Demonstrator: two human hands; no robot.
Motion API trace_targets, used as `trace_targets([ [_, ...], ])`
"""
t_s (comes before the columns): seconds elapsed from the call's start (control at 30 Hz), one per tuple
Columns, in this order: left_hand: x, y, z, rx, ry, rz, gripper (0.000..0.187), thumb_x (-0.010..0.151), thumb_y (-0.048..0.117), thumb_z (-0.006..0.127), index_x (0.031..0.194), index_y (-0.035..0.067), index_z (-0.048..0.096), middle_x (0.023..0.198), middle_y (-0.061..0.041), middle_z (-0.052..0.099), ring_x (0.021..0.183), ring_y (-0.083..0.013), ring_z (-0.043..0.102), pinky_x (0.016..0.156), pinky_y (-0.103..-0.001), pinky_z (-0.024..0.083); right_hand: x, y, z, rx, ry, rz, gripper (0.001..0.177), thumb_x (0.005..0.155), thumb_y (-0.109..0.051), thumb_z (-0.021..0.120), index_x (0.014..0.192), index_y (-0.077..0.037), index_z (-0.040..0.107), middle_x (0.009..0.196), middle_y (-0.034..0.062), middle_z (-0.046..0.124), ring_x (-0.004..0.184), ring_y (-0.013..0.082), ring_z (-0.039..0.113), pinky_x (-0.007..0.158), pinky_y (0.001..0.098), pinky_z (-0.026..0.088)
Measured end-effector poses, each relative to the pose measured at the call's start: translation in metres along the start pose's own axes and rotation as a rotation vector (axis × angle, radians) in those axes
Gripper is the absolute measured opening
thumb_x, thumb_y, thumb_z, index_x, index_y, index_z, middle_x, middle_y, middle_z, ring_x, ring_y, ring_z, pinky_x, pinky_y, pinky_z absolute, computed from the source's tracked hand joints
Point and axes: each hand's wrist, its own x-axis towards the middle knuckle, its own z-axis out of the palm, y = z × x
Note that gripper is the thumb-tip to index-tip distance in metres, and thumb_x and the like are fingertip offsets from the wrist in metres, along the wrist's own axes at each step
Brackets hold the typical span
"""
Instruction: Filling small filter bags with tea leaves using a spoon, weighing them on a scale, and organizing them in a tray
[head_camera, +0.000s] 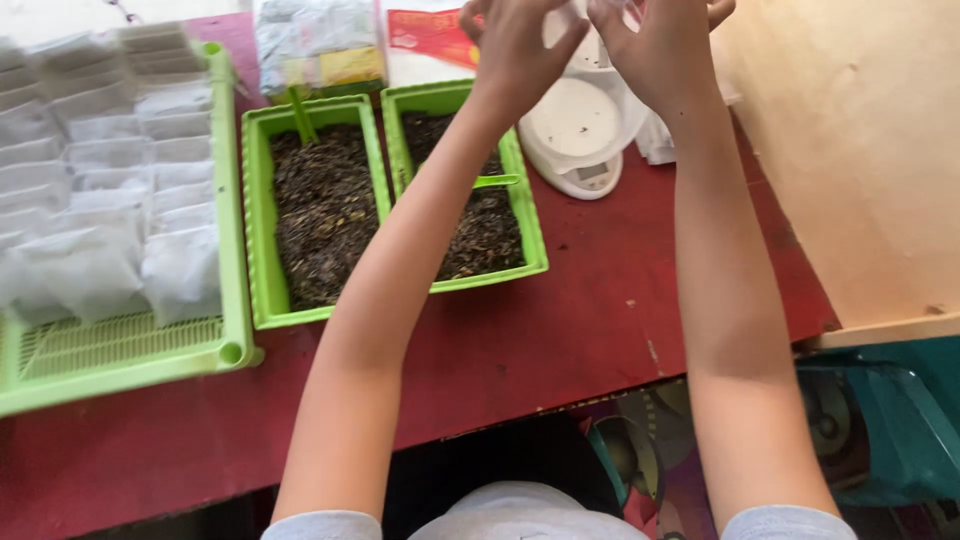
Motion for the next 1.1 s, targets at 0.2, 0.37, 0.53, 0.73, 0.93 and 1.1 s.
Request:
trace_targets([
  [0.2,-0.034,-0.026,-0.142,-0.213,0.1,-0.047,0.025,0.093,0.034,0.067,0.097,0.011,0.075,0.106,-0.006,0.074,0.104,-0.031,0.061,0.085,-0.043,0.042,0.015,-0.104,0.035,0.234,0.032,0.086,0.025,0.109,-0.028,0.074,0.117,-0.018,0.053,0.104,-0.0039,0.066,0.095,0.0176,0.069,0.091,0.0594,0.033],
  [0.37,-0.073,-0.015,-0.219,-0.019,-0.07,-0.417,0.037,0.089,0.047,0.066,0.109,0.016,0.072,0.127,-0.005,0.053,0.124,-0.0316,0.034,0.087,-0.05,0.032,0.016,-0.173,0.051,0.204,-0.1,0.077,0.012,0.104,-0.03,0.073,0.104,-0.019,0.076,0.098,-0.0074,0.075,0.098,0.0212,0.063,0.089,0.0438,0.023],
  [0.53,-0.077,-0.011,-0.241,0.08,-0.122,-0.323,0.041,0.083,0.038,0.085,0.117,0.029,0.064,0.132,-0.006,0.051,0.128,-0.0319,0.033,0.093,-0.05,0.033,0.009,-0.189,0.054,0.101,-0.169,0.066,0.015,0.103,-0.026,0.074,0.091,-0.018,0.072,0.089,-0.0073,0.069,0.105,0.0258,0.059,0.089,0.0431,0.018],
  [0.73,-0.077,0.017,-0.251,0.217,-0.218,-0.128,0.025,0.084,0.038,0.086,0.099,0.026,0.071,0.132,-0.004,0.046,0.129,-0.0306,0.027,0.093,-0.052,0.028,0.001,-0.177,0.053,-0.04,-0.305,-0.025,0.038,0.104,-0.05,0.072,0.082,-0.019,0.067,0.081,-0.0098,0.067,0.103,0.0249,0.06,0.097,0.0478,0.018],
  [0.93,-0.08,0.031,-0.259,0.31,-0.275,-0.007,0.017,0.081,0.03,0.088,0.089,0.025,0.074,0.133,-0.007,0.04,0.13,-0.0324,0.022,0.09,-0.062,0.028,-0.001,-0.179,0.046,0.024,-0.354,-0.057,0.028,0.101,-0.034,0.076,0.079,-0.019,0.065,0.082,-0.0114,0.065,0.084,0.0164,0.055,0.09,0.04,0.018],
  [1.1,-0.078,0.025,-0.262,0.299,-0.304,-0.001,0.021,0.075,0.023,0.09,0.082,0.02,0.07,0.134,-0.007,0.046,0.132,-0.0344,0.025,0.096,-0.059,0.024,0.002,-0.187,0.044,0.067,-0.338,-0.095,0.029,0.099,-0.034,0.079,0.077,-0.02,0.067,0.081,-0.0103,0.069,0.079,0.0154,0.058,0.091,0.0407,0.019],
])
